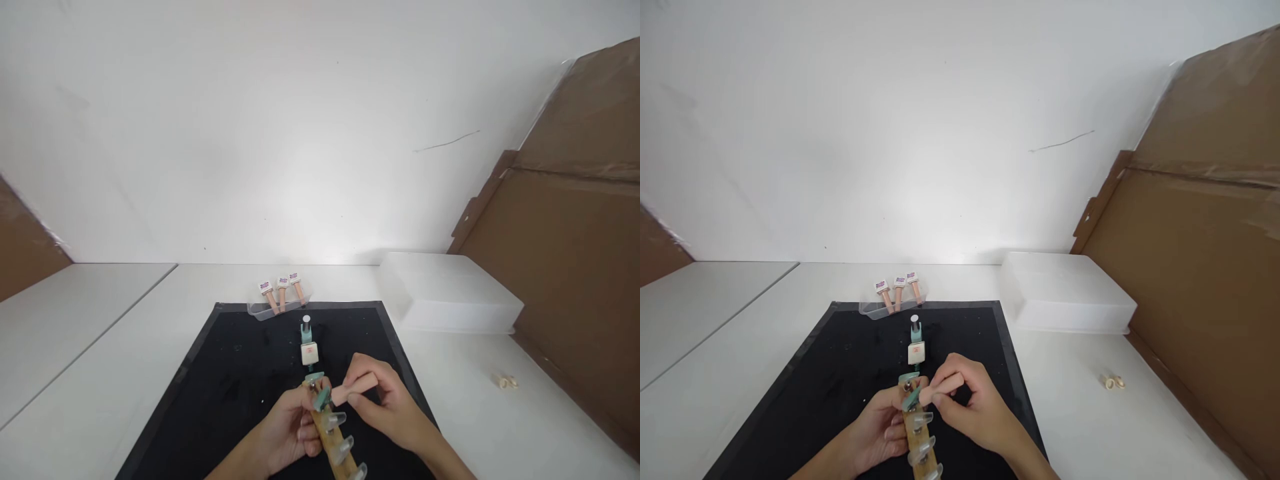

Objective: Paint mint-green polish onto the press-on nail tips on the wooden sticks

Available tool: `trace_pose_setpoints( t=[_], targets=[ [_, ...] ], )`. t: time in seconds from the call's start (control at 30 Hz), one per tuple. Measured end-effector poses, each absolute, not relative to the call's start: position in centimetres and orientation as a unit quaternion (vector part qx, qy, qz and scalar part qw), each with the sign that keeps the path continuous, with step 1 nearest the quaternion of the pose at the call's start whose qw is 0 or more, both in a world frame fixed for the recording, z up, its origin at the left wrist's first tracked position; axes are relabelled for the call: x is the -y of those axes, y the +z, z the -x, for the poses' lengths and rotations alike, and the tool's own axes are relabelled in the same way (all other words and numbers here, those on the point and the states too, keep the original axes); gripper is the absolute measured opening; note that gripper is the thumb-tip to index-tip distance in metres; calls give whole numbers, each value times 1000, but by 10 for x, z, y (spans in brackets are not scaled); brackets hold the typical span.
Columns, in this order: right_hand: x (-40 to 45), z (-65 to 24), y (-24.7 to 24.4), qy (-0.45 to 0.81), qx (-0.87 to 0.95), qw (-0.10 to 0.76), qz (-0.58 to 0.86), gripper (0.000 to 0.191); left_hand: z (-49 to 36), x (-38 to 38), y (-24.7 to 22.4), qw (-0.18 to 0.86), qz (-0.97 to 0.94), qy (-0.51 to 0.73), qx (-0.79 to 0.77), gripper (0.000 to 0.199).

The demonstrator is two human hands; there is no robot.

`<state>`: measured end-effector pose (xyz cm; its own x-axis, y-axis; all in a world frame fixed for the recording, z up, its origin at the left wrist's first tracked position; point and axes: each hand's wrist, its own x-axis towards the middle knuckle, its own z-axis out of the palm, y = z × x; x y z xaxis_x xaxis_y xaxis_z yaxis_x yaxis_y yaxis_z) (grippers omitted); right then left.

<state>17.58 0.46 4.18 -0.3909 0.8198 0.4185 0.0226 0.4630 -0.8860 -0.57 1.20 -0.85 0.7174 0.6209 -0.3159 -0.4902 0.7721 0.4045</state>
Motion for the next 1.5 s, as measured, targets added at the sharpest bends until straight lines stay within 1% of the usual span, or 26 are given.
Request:
trace_pose_setpoints(
  t=[0.1, 0.17, 0.27, 0.37, 0.43, 0.53, 0.67, 0.83, 0.93, 1.03, 1.1, 1.2, 1.3, 1.37, 1.5],
  targets=[
    [-6, -175, 43, 410, 699, 489, 323, 9, 6, -12, -11, 913, -142, 308, -225, 11],
    [-6, -176, 42, 417, 689, 501, 318, 8, 7, -12, -12, 914, -141, 308, -223, 12],
    [-7, -177, 41, 437, 699, 482, 297, 8, 7, -11, -10, 917, -138, 301, -224, 9],
    [-7, -176, 41, 435, 700, 466, 322, 7, 7, -11, -9, 916, -135, 301, -231, 9],
    [-7, -175, 41, 427, 686, 480, 342, 5, 7, -11, -9, 912, -136, 306, -237, 11],
    [-6, -175, 41, 439, 669, 499, 333, 4, 6, -11, -8, 911, -138, 311, -234, 11],
    [-6, -174, 39, 483, 659, 473, 329, 8, 5, -11, -6, 915, -149, 302, -220, 9],
    [-9, -173, 36, 500, 608, 511, 347, 14, 7, -10, -11, 911, -145, 313, -227, 14],
    [-8, -172, 36, 529, 606, 496, 325, 16, 7, -9, -12, 912, -143, 306, -231, 12],
    [-7, -171, 37, 522, 614, 480, 346, 18, 6, -9, -11, 912, -139, 305, -237, 13],
    [-8, -170, 37, 515, 598, 495, 365, 18, 6, -10, -10, 910, -138, 311, -236, 15],
    [-9, -171, 36, 529, 576, 515, 351, 19, 7, -10, -11, 912, -142, 312, -227, 14],
    [-8, -171, 34, 537, 604, 491, 327, 17, 7, -9, -13, 911, -148, 303, -238, 12],
    [-8, -172, 35, 529, 613, 480, 339, 15, 7, -9, -13, 909, -147, 302, -248, 13],
    [-9, -171, 37, 516, 590, 504, 362, 15, 6, -8, -12, 911, -156, 302, -233, 12]
  ],
)
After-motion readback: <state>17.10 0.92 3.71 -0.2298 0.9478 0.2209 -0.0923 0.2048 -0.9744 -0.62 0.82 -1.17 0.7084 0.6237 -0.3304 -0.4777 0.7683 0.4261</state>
